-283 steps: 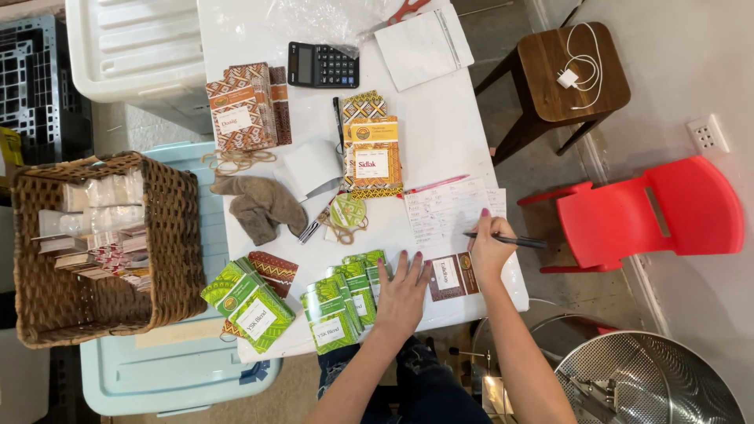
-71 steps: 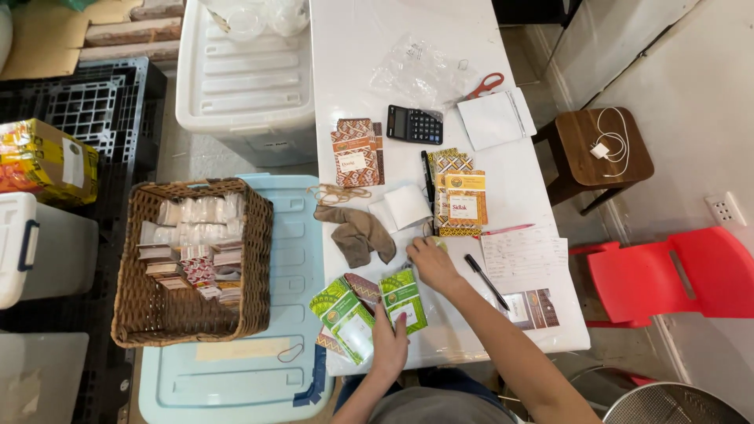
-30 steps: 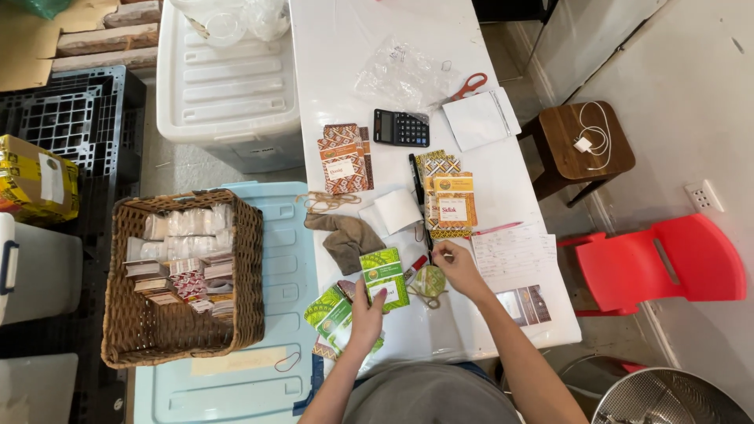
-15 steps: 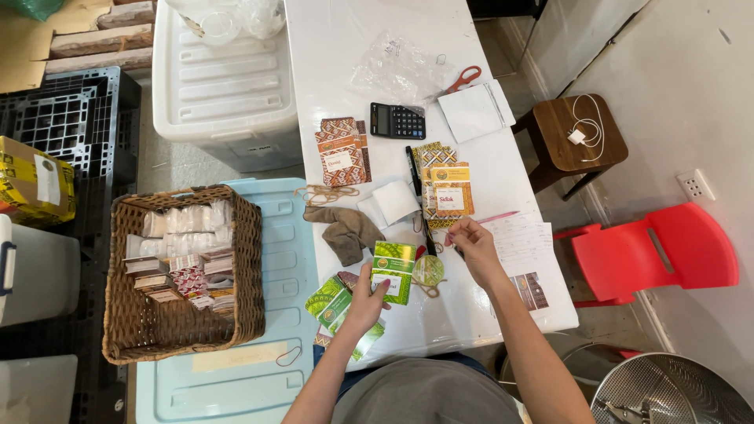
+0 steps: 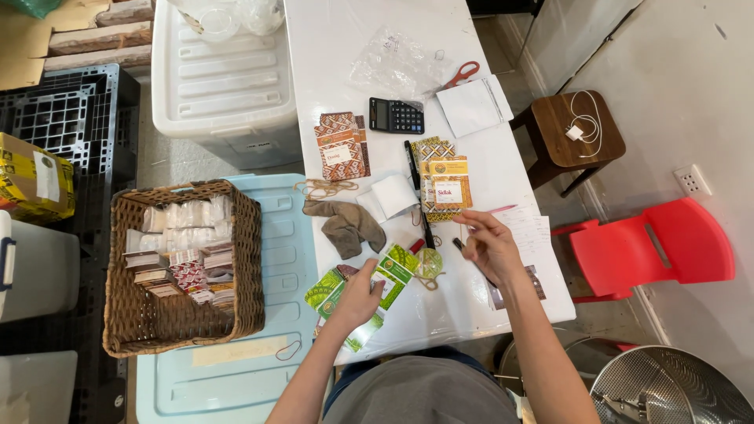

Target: The person organizes and packs various coffee product bags into a basket, checking a list on a sheet of paper and using a pen to mark items.

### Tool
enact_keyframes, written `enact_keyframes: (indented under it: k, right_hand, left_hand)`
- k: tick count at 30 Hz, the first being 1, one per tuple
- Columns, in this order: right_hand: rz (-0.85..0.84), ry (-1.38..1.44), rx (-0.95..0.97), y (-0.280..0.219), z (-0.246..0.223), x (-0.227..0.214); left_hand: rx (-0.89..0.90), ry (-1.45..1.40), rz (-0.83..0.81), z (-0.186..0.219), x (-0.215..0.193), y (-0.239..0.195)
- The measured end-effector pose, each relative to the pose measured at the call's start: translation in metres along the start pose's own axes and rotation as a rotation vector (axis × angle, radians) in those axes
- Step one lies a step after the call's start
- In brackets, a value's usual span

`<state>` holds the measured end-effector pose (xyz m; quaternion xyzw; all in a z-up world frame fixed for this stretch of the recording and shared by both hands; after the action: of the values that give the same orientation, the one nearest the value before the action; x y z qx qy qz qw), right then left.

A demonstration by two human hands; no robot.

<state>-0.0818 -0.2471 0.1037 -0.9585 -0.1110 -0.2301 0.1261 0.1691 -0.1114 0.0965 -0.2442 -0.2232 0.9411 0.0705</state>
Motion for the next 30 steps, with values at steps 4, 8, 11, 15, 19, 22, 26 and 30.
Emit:
enact_keyframes:
  k: [4,8,11,15,19,22,26,30]
  right_hand:
    - [-0.013,-0.417,-0.067,-0.016,-0.025,0.044]
    - [-0.253,-0.974,0.145,-0.034,-0.029,0.103]
    - [-0.493,-1.255,0.201,-0.041,-0.019,0.138]
    - [-0.566,-1.498,0.176,-0.032,0.012,0.125]
    - [-0.511,-1.376,0.159,-0.041,-0.004,0.115]
    - [-0.546,-1.42,-0.113,-0.055,-0.004,0.106]
    - [-0.54,-0.803,-0.551,-0.083,-0.042,0.122]
    - [-0.747,-0.462,-0.4,-0.106,-0.064,0.142]
  left_hand:
    - [0.034,0.092,-0.016,0.003,0.003,0.002]
    - [0.126,0.336,-0.069,0.019,0.009,0.002]
    - [0.232,0.405,-0.104,0.019,0.021,0.004]
    - [0.238,-0.049,-0.015,0.018,0.011,-0.014]
    - [0.225,-0.307,0.162,-0.001,0.001,-0.018]
    - [0.059,-0.669,0.326,-0.022,-0.019,-0.019]
    - [0.036,-0.881,0.263,-0.003,-0.021,-0.032]
    - [0.027,-1.252,0.178,-0.009,0.005,-0.024]
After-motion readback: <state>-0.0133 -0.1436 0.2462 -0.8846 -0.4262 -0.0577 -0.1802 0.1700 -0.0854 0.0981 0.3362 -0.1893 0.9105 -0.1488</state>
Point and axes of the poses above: each hand's wrist, its own y-axis towards the middle knuckle, its own x-axis out of the palm, z = x × y, the point moved 7 cm from there along y, towards the middle knuckle, and after that the axes turned 1 degree about -x, right-handed, at the moved point
